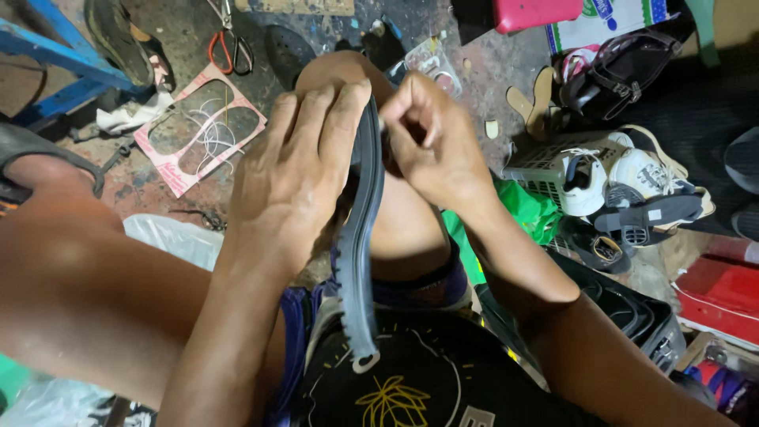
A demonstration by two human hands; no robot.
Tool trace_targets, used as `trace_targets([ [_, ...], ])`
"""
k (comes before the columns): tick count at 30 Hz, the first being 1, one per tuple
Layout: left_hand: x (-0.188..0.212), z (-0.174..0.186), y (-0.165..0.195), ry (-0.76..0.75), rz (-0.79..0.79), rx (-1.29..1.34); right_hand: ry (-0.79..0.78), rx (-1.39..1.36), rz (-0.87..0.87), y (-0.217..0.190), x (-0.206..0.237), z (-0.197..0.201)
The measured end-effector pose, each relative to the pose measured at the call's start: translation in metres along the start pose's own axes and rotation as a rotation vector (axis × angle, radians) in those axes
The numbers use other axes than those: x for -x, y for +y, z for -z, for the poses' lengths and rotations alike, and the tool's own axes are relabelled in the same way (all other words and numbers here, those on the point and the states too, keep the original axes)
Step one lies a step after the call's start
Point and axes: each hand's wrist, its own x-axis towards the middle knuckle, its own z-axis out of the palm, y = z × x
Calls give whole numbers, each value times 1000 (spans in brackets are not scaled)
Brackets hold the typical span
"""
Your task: The person sits with a rubber sandal sole on their lap and scrapes and trims the edge of the sole with a small hand blade, working around the sole's perimeter and turning the sole to reach different sections. At the end they set the sole down on the cluttered floor.
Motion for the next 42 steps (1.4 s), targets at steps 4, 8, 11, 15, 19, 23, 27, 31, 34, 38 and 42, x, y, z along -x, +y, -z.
trace_targets([
  [4,-5,8,-4,-20,79,140,93,103,256,0,-17,-12],
  [8,0,9,-12,6,106,298,175,-261,129,4,-15,-7],
  [11,5,3,-14,24,133,228,197,-415,42,8,-8,3],
  [15,5,0,-10,46,95,162,101,-348,-49,8,10,9],
  [19,3,5,-5,-27,133,159,-3,-223,-43,8,18,1],
  [23,3,5,-3,11,92,174,-53,-197,77,7,8,-2],
  [27,1,-1,-2,20,83,168,9,83,-9,-1,4,-2],
  [31,-2,0,-6,43,75,212,118,248,31,-4,-4,-10],
  [34,-5,5,-14,77,48,354,172,311,326,3,-17,-16],
  [38,-3,11,-23,64,31,614,213,-144,356,9,-25,-12],
  [42,0,13,-25,83,59,622,199,-388,201,9,-26,5],
])
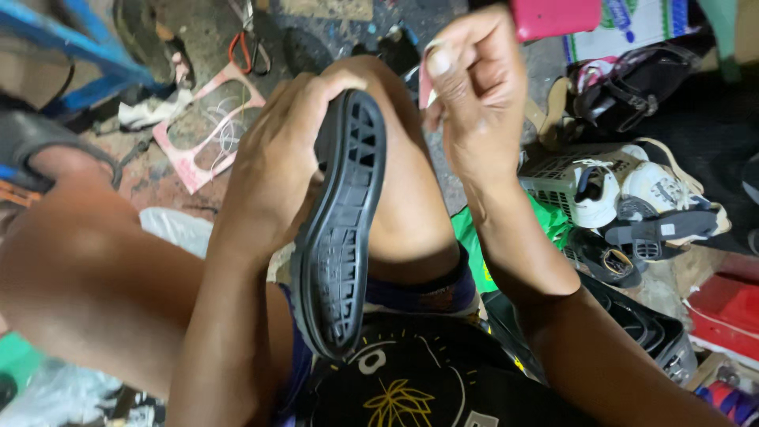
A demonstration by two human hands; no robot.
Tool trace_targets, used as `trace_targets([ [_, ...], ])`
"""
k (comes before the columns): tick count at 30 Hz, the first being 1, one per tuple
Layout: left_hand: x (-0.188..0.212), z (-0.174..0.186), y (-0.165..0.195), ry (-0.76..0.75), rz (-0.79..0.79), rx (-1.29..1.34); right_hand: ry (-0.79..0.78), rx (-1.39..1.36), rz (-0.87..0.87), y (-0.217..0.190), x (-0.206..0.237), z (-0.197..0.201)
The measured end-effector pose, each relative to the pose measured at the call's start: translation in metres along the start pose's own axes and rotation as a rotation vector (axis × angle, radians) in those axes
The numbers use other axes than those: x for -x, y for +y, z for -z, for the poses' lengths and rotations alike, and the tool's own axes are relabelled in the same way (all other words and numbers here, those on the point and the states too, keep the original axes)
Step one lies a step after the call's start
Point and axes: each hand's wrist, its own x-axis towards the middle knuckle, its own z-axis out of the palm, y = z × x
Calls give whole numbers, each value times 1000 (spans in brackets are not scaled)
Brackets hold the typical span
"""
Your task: The person sits with a rubber sandal sole on their lap and scrapes and trims the edge of the sole with a small hand blade, working around the sole's perimeter and turning the sole to reach different sections. At the end they set the sole down on the cluttered floor.
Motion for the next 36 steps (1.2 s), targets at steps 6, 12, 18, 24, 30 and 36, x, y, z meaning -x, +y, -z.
trace_targets([
  [6,-3,-1,0,-64,-24,-160,-103,46,-147,-3,14,5],
  [12,-6,-1,3,-29,-132,-143,-220,326,17,-1,14,-6],
  [18,-6,-2,0,-50,-97,-157,-281,377,-181,-17,10,-5],
  [24,-6,-5,-6,-67,-39,-193,-193,384,-182,-11,11,-16],
  [30,-8,1,-8,-39,-94,60,-160,179,41,-3,-4,-16],
  [36,-5,0,-6,-13,-62,-120,-147,20,-152,-6,-5,2],
])
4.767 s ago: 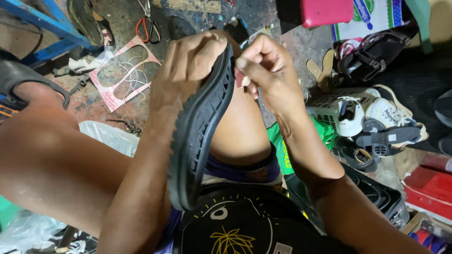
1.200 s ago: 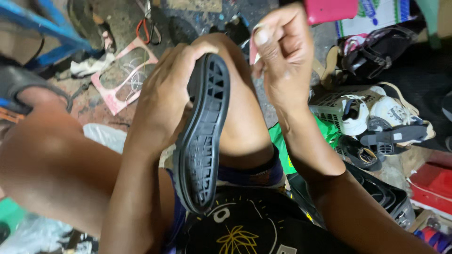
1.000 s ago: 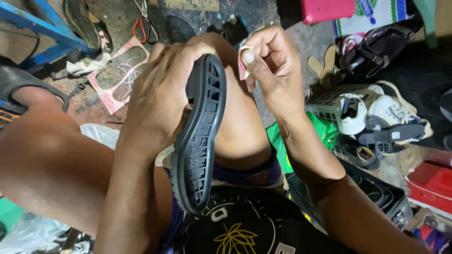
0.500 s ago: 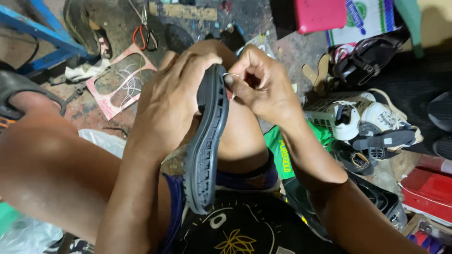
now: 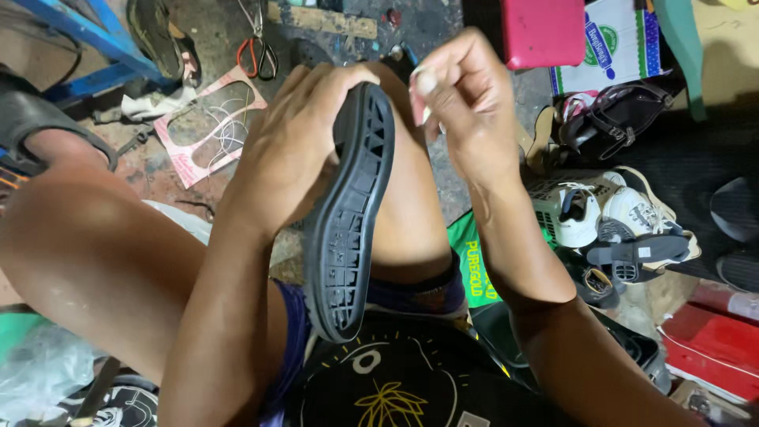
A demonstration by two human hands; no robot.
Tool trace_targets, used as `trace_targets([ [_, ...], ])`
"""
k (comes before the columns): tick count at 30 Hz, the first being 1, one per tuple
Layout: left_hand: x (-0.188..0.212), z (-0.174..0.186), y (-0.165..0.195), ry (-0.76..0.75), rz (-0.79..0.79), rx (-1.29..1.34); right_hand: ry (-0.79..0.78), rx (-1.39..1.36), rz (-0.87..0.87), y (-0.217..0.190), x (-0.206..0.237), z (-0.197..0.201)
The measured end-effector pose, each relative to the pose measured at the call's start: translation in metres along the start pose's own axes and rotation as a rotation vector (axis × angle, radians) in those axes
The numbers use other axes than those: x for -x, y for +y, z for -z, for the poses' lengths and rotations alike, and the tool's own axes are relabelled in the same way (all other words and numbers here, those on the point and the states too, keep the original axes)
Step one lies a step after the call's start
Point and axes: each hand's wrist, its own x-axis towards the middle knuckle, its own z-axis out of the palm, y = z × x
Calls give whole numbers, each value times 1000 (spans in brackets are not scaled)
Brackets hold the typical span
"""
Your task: The person sits with a rubber sandal sole on their lap and scrapes and trims the edge of the sole with a small hand blade, working around the sole's perimeter and turning the sole to reach different sections. At the end they set the sole down on the cluttered floor.
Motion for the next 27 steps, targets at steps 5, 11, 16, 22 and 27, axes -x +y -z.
trace_targets([
  [5,3,-4,6,-17,-6,-94,-28,178,-13,12,8,-8],
  [11,2,-8,12,48,26,-197,-66,186,-59,10,16,-9],
  [16,-1,-8,16,-7,101,-188,-84,274,-46,7,19,-9],
  [22,-2,-4,16,65,-35,-205,38,255,207,17,9,-26],
  [27,4,-9,13,-110,236,-192,150,32,55,3,6,-9],
])
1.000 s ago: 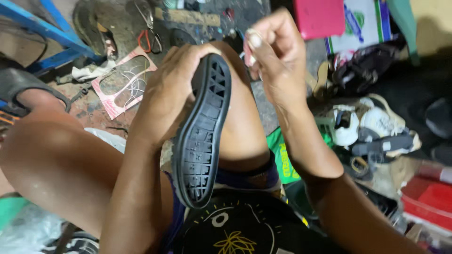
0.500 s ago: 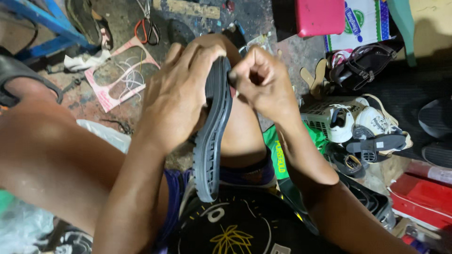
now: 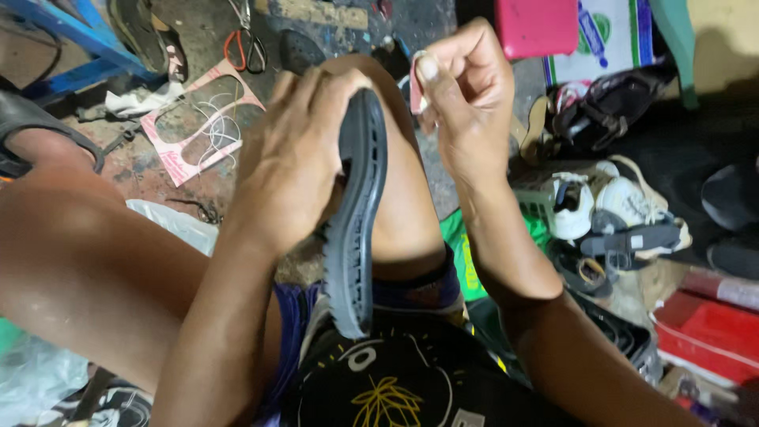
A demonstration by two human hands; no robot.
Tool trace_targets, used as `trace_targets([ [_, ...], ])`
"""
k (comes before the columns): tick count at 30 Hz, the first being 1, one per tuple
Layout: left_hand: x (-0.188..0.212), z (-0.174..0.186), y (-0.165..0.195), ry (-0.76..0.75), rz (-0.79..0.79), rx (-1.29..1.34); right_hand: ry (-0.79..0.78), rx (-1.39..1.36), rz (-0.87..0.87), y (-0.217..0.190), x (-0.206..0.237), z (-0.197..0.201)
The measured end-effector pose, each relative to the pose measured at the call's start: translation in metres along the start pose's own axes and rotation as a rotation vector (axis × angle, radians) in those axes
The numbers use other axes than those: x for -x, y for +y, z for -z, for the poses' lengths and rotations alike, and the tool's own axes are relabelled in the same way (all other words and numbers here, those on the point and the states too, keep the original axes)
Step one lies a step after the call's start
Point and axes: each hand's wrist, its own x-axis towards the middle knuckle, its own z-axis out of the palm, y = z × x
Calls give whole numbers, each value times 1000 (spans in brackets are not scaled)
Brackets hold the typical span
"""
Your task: The person sits with a rubber sandal sole on their lap and scrapes and trims the edge of the sole with a small hand blade, working around the sole's perimeter and turning the sole to reach different sections. At the end they set the sole down on the cluttered floor.
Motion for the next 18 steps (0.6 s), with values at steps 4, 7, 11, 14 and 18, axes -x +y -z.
trace_targets([
  [4,1,-4,0,107,-102,-69,-113,55,-94,6,-1,0],
  [7,2,-5,1,108,-116,-87,-190,68,-60,13,7,-3],
  [11,4,-6,3,128,-117,-77,-223,278,-131,6,17,6],
  [14,5,-8,2,153,-179,-78,-298,257,-128,-2,18,8],
  [18,0,-6,1,104,-138,-64,-167,404,77,1,12,-10],
])
